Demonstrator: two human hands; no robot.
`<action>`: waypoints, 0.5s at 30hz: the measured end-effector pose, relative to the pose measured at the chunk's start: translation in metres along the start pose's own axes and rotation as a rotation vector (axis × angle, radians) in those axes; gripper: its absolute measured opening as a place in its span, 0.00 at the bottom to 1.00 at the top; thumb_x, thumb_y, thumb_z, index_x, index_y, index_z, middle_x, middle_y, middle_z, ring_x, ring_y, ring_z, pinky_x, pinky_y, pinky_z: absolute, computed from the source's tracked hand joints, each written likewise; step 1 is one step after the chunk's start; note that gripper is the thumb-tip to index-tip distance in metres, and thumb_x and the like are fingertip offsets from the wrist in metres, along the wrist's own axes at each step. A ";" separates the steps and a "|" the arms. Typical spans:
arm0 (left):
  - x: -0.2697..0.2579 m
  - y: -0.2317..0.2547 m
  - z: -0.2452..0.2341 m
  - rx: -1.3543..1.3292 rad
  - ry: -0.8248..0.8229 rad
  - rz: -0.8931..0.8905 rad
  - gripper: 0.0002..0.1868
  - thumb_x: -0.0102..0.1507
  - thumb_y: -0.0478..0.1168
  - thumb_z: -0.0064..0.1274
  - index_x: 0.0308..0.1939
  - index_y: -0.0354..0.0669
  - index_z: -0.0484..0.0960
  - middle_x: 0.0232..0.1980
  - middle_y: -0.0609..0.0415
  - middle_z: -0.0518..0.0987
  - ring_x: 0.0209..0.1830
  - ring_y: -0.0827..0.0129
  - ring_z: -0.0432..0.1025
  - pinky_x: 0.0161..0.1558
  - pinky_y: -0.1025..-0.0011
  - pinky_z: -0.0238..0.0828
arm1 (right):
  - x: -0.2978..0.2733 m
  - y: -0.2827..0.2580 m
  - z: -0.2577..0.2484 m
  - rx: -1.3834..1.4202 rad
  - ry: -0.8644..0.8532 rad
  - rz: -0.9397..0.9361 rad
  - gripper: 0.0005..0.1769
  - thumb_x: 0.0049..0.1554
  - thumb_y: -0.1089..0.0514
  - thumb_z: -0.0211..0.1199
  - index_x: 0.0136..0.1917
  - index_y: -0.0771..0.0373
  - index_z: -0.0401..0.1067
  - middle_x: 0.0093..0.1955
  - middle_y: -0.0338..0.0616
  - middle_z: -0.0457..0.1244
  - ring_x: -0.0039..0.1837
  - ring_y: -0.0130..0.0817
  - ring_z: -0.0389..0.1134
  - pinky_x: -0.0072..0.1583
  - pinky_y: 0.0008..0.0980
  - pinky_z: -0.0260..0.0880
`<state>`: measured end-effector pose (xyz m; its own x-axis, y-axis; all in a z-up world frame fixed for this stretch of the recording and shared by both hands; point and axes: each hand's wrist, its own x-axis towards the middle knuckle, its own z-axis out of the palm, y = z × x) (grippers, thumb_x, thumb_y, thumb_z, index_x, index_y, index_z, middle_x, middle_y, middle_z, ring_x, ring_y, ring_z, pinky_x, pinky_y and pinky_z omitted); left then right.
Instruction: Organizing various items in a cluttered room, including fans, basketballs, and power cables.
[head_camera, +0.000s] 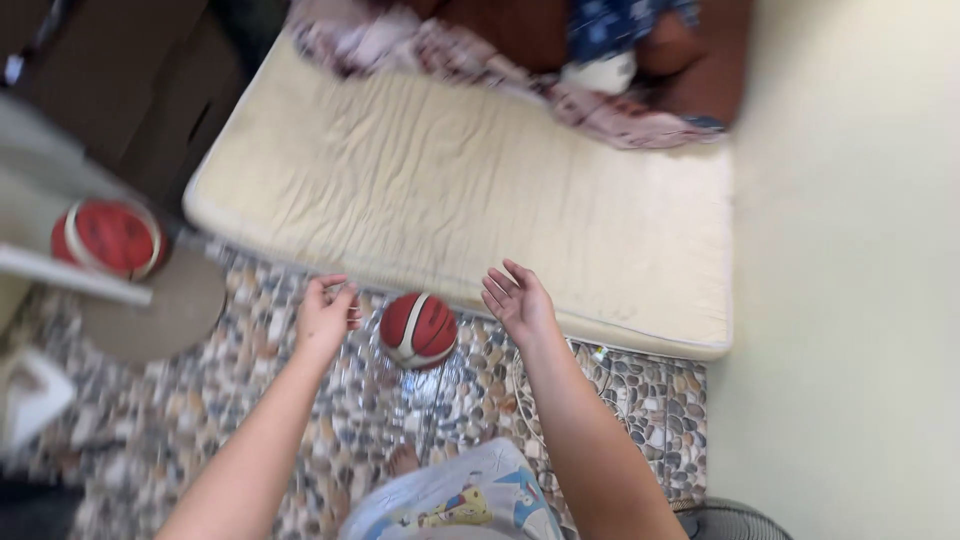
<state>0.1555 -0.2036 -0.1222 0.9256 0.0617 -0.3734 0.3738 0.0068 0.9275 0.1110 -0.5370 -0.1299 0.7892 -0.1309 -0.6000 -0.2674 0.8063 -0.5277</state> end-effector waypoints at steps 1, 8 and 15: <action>0.005 -0.027 -0.007 -0.008 0.034 -0.028 0.14 0.65 0.41 0.54 0.53 0.47 0.72 0.33 0.54 0.78 0.26 0.74 0.73 0.25 0.74 0.72 | 0.006 0.015 -0.009 -0.022 0.003 0.039 0.22 0.63 0.49 0.51 0.68 0.57 0.65 0.64 0.52 0.65 0.63 0.44 0.69 0.62 0.45 0.71; 0.020 -0.165 -0.003 0.050 0.112 -0.276 0.11 0.66 0.39 0.52 0.51 0.39 0.77 0.36 0.54 0.78 0.29 0.74 0.72 0.28 0.75 0.68 | 0.111 0.082 -0.068 -0.162 0.080 0.321 0.20 0.64 0.46 0.49 0.65 0.56 0.64 0.63 0.48 0.64 0.62 0.43 0.68 0.61 0.43 0.69; 0.054 -0.263 0.043 0.236 0.240 -0.316 0.15 0.63 0.42 0.54 0.50 0.39 0.82 0.41 0.54 0.86 0.40 0.72 0.80 0.45 0.74 0.74 | 0.229 0.117 -0.099 -0.565 0.078 0.497 0.22 0.64 0.45 0.52 0.65 0.57 0.70 0.47 0.46 0.69 0.45 0.37 0.71 0.52 0.39 0.71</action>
<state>0.1095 -0.2447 -0.3865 0.7347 0.3226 -0.5968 0.6643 -0.1638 0.7293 0.2056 -0.5291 -0.3882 0.4659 0.1139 -0.8775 -0.8410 0.3654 -0.3991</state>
